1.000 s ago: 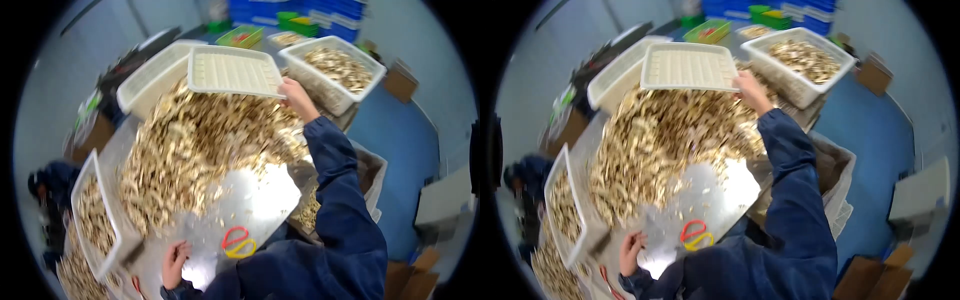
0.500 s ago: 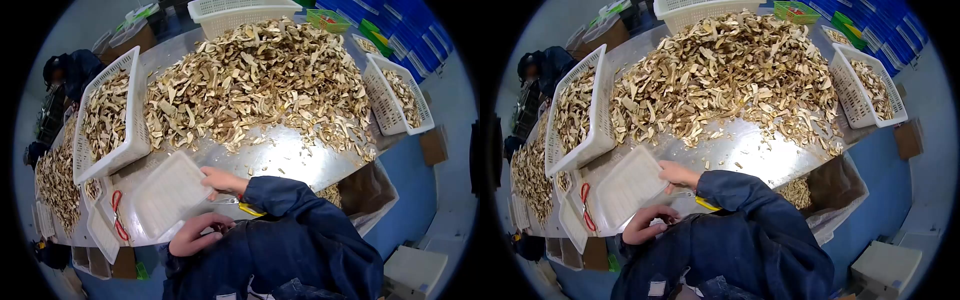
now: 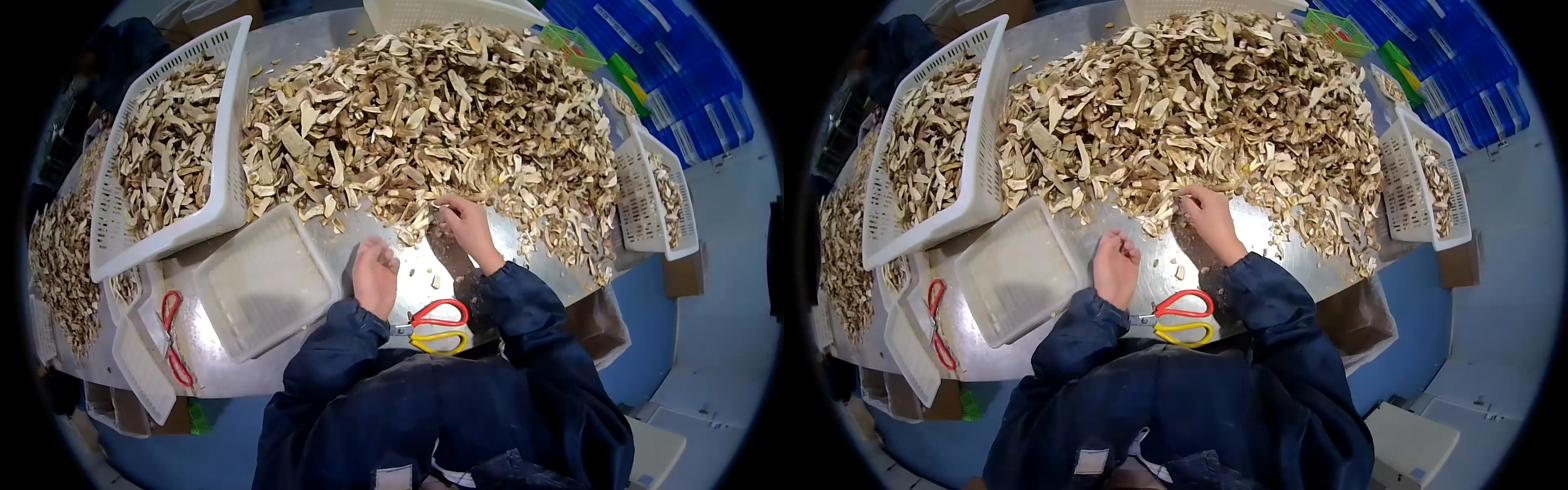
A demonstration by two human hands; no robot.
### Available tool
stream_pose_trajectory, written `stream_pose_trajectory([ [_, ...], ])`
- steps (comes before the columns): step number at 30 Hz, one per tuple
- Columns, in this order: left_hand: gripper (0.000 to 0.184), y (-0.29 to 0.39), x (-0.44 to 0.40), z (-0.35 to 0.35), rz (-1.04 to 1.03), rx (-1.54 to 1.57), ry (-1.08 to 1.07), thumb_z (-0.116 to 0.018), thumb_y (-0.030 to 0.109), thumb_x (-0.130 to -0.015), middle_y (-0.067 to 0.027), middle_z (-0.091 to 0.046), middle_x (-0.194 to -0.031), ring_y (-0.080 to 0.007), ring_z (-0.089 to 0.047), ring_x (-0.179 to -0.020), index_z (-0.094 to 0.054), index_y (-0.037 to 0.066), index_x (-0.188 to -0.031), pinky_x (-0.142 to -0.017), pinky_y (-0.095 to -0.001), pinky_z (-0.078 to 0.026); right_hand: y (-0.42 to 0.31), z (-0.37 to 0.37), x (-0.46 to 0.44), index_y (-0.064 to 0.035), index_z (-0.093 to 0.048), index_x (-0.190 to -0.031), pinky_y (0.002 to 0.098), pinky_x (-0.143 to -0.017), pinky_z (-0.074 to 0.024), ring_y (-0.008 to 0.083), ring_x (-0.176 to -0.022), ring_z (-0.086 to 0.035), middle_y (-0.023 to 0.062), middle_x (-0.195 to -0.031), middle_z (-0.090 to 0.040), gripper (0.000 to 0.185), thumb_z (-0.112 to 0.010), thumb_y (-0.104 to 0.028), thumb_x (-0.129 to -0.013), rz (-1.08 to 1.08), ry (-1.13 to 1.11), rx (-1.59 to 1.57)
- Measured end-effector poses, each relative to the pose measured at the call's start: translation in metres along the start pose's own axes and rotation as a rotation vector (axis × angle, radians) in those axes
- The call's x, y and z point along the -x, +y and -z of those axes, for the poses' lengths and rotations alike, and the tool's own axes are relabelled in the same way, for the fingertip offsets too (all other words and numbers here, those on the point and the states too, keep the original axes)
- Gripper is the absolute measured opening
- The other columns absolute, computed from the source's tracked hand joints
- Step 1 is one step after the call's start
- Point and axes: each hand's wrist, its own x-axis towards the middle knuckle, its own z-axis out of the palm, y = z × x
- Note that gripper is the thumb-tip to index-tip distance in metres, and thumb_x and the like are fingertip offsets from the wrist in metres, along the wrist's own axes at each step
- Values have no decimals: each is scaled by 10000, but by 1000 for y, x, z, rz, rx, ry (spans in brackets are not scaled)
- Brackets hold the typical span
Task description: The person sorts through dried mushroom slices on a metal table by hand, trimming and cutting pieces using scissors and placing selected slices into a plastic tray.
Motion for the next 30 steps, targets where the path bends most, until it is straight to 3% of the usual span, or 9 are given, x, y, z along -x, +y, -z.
stream_pose_trajectory([
  [4,143,3,-21,2,-49,5,-134,-497,113,-886,-15,-502,-884,-127,-485,-803,-485,81,-1025,-721,-265,-416,1,-11,-15,-56,-643,-1005,353,-617,-461,273,-706,-597,121,-786,-614,197,-581,-81,-819,349,26,276],
  [8,172,5,-24,10,25,-14,-201,-487,119,-889,-20,-499,-912,-133,-482,-840,-479,75,-1055,-761,-272,-412,-6,-20,-12,-75,-624,-970,413,-647,-448,338,-764,-560,129,-771,-552,159,-606,-105,-815,287,15,477],
  [9,251,6,-26,13,30,-20,-269,-473,114,-901,-47,-513,-1013,-153,-492,-957,-467,64,-1147,-847,-297,-421,-5,-18,-11,-49,-622,-933,354,-583,-436,263,-656,-560,100,-719,-558,133,-616,-96,-809,327,42,489],
  [13,456,2,-26,10,50,-16,-286,-463,156,-934,-106,-434,-1277,-210,-427,-1184,-319,55,-1356,-1000,-343,-363,-16,-22,12,5,-607,-803,217,-519,-344,42,-583,-431,-27,-625,-504,116,-637,-105,-824,-169,-44,-96],
  [17,562,4,-21,5,182,37,-359,-417,253,-972,-117,-320,-1421,-242,-353,-1289,-177,89,-1452,-1071,-397,-298,-37,-21,35,6,-640,-783,223,-497,-350,39,-563,-436,-18,-598,-521,190,-649,-177,-834,-268,-238,-165],
  [20,579,6,-18,1,168,-55,-358,-356,381,-984,-101,-285,-1448,-248,-340,-1297,-164,116,-1462,-1086,-435,-268,-27,-14,18,11,-652,-812,234,-491,-359,54,-539,-426,15,-577,-520,244,-642,-231,-836,-231,6,96],
  [24,631,7,-18,-2,124,-34,-363,-339,468,-972,-108,-282,-1453,-267,-333,-1306,-157,119,-1464,-1094,-432,-254,-20,-22,-7,-23,-653,-813,373,-555,-449,274,-609,-600,129,-692,-626,245,-652,-267,-788,-39,106,456],
  [25,635,6,-19,2,113,2,-373,-338,474,-971,-110,-281,-1455,-272,-332,-1310,-154,119,-1465,-1094,-431,-254,-21,-30,-7,-34,-642,-835,435,-625,-466,348,-762,-611,154,-772,-629,247,-655,-272,-767,44,142,643],
  [30,647,9,-22,7,80,80,-380,-335,485,-970,-130,-267,-1467,-290,-321,-1322,-152,111,-1465,-1092,-427,-267,-9,-32,-2,-18,-611,-825,414,-616,-448,333,-743,-579,156,-738,-588,224,-628,-236,-778,66,97,549],
])
